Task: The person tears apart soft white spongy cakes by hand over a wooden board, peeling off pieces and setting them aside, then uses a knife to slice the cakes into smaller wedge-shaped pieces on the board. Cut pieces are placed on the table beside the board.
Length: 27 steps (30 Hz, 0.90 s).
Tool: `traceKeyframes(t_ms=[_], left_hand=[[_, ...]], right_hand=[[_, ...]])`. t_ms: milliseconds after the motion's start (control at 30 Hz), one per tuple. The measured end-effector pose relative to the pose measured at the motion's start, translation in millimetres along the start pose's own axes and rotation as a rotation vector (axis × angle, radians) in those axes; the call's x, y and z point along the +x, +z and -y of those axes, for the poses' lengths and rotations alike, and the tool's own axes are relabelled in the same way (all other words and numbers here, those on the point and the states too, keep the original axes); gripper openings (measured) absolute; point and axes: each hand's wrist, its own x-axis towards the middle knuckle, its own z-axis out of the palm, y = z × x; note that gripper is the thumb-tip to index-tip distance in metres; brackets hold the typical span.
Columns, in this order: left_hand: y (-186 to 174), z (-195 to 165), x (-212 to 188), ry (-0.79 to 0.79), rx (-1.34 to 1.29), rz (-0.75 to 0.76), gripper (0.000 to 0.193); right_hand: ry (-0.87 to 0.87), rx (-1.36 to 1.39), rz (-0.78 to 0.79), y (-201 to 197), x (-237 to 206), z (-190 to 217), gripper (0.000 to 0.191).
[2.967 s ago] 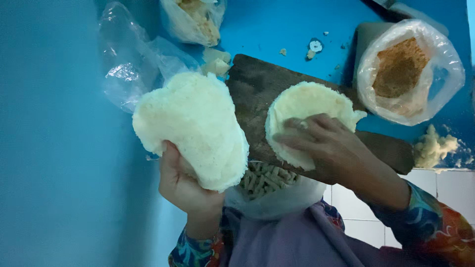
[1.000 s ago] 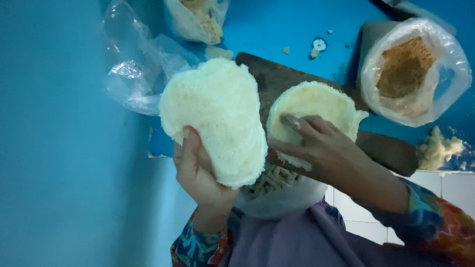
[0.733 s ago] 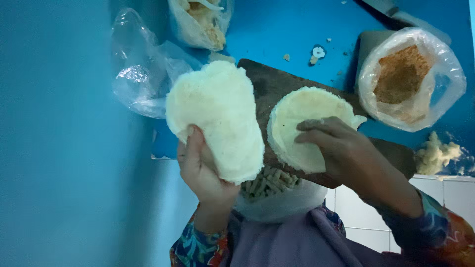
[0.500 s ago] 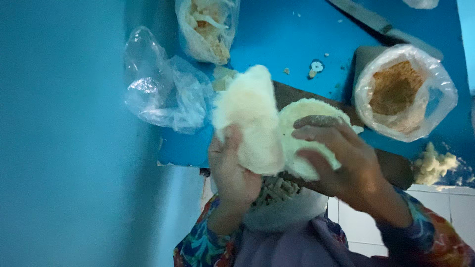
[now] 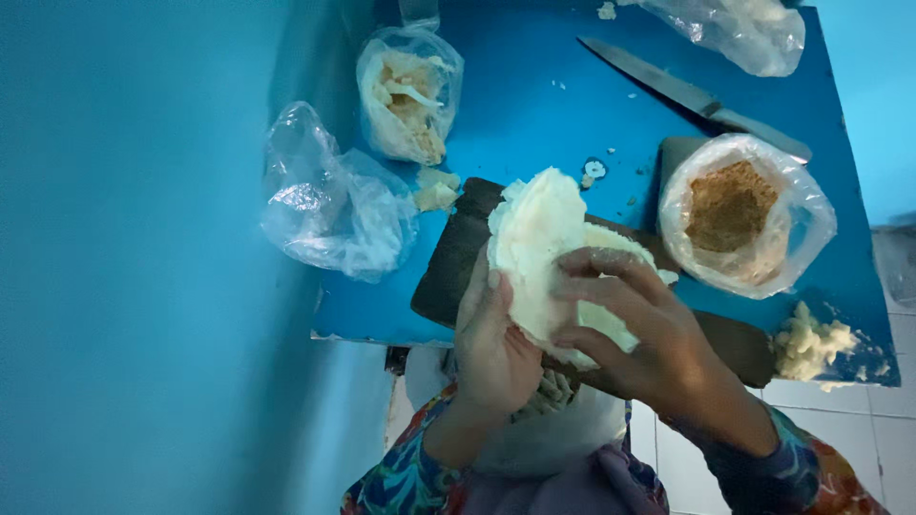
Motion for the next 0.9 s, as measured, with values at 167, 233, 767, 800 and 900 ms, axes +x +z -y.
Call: traceKeyframes(t_ms=[167, 233, 767, 800, 900], left_hand=[[-4.5, 14.0, -4.0, -0.010, -0.010, -0.100, 0.052], [-4.8, 22.7, -6.5, -0.001, 0.000, -0.122, 0.047], [-10.5, 47.3, -16.2, 0.054, -0.015, -0.315, 0.042], [-7.9, 47.4, -17.9, 0.052, 0.004, -0.314, 0.043], [0.2, 44.6, -20.9, 0.067, 0.215, -0.322, 0.041]], right_hand=[[0.086, -0.026, -0.083, 5.1, -10.7, 0.0, 0.036], [0.117, -0.010, -0.109, 5.1, -12.9, -0.8, 0.034], [0.358, 0.510, -0.263, 14.8, -21.6, -23.9, 0.007], [0.335, 0.495, -0.252, 16.4, -23.5, -23.7, 0.009], [0.319, 0.566, -0.265, 19.1, -25.4, -23.5, 0.012]])
